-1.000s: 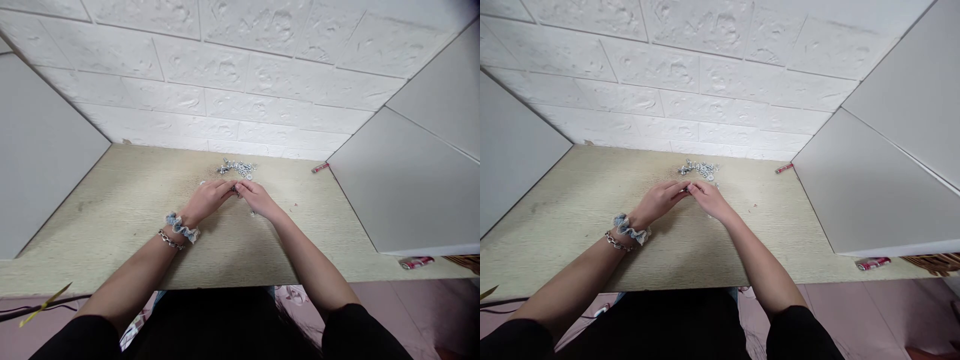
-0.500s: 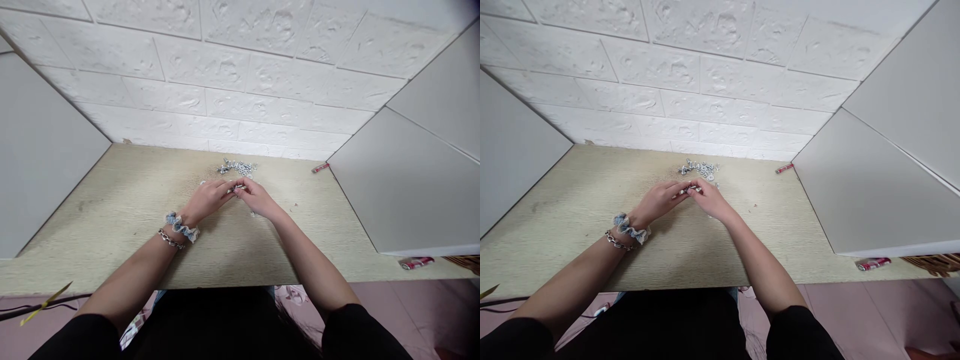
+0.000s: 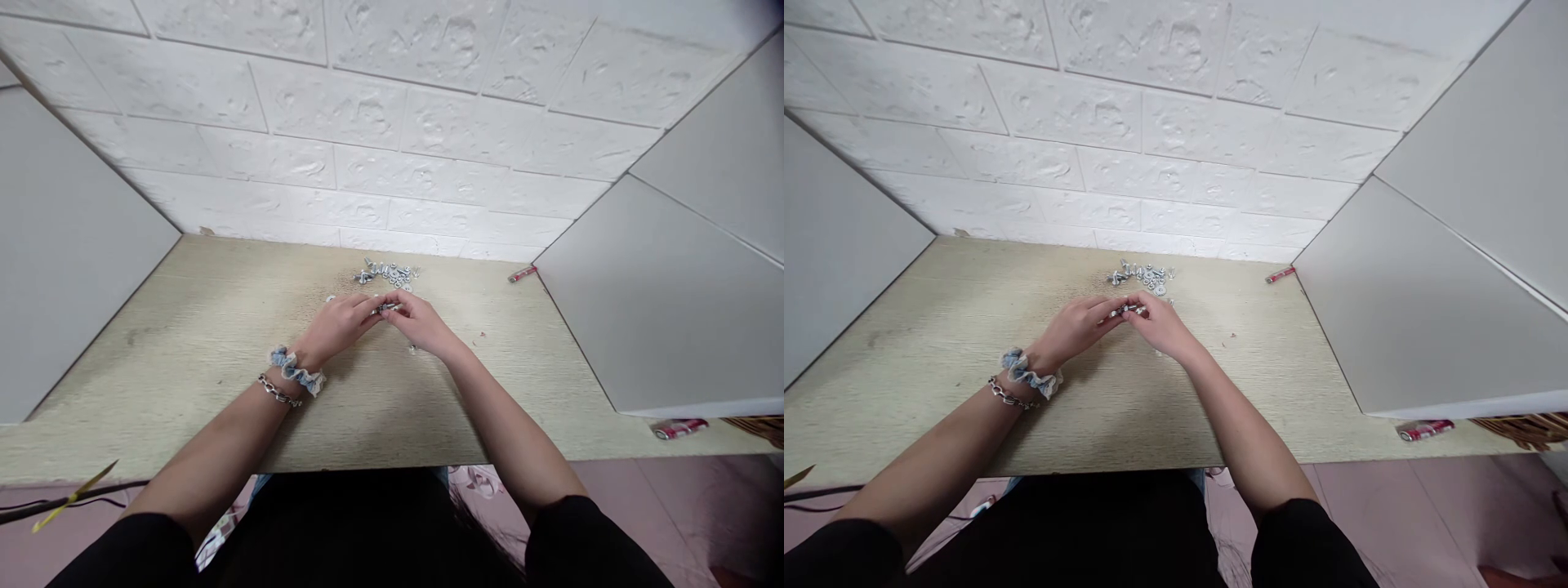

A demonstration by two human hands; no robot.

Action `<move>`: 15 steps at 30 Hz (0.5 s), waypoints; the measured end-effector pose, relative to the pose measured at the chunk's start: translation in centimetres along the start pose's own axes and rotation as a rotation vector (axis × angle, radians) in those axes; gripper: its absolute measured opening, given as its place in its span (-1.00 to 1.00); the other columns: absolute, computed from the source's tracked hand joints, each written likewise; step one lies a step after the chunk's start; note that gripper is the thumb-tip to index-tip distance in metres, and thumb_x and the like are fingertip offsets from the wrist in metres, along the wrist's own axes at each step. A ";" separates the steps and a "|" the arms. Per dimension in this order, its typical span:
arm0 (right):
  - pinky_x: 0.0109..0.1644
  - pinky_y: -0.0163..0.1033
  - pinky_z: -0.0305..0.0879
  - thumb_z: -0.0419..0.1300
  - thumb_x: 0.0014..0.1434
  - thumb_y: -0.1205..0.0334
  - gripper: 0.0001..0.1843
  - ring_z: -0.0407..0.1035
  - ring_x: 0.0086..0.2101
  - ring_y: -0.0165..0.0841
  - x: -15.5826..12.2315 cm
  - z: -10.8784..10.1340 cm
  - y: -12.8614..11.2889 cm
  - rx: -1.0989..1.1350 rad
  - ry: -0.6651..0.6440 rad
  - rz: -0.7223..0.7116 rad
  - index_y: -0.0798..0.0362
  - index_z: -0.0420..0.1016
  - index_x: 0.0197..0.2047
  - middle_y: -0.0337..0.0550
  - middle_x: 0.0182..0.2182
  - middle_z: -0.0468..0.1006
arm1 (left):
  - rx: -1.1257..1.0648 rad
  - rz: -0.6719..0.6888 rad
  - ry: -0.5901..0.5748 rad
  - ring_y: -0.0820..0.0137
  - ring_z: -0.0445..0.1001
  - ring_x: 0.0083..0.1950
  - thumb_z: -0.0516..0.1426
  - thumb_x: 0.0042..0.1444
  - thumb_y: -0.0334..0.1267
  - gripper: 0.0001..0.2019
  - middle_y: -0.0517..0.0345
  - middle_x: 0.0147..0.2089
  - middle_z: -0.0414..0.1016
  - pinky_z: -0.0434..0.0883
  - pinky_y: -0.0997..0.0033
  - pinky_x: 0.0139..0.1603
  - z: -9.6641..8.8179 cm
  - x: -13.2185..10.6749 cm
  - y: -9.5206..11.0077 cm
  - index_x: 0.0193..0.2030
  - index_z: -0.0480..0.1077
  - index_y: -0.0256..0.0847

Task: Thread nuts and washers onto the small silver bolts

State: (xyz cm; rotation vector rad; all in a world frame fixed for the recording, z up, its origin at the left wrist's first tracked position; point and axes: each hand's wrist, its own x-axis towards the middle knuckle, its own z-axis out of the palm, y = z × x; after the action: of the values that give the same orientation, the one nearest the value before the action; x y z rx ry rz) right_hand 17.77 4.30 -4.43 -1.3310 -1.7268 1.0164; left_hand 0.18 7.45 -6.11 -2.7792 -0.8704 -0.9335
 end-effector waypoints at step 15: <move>-0.20 -0.25 0.18 -0.08 0.23 -0.09 -0.58 0.30 -0.34 -0.39 0.1 0.0 0.5 -0.001 0.025 -0.017 0.06 0.33 -0.39 -0.25 -0.43 0.42 | -0.008 0.013 0.069 0.47 0.44 -0.36 0.01 0.25 -0.17 -0.73 0.11 -0.32 0.51 0.34 0.50 -0.36 -0.2 0.1 0.2 -0.04 0.37 -0.25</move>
State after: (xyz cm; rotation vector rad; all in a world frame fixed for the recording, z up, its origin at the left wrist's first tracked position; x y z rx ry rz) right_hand 17.93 4.47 -4.86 -1.3225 -1.7173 0.9854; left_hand 0.26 7.28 -5.86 -2.7378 -0.8399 -1.0273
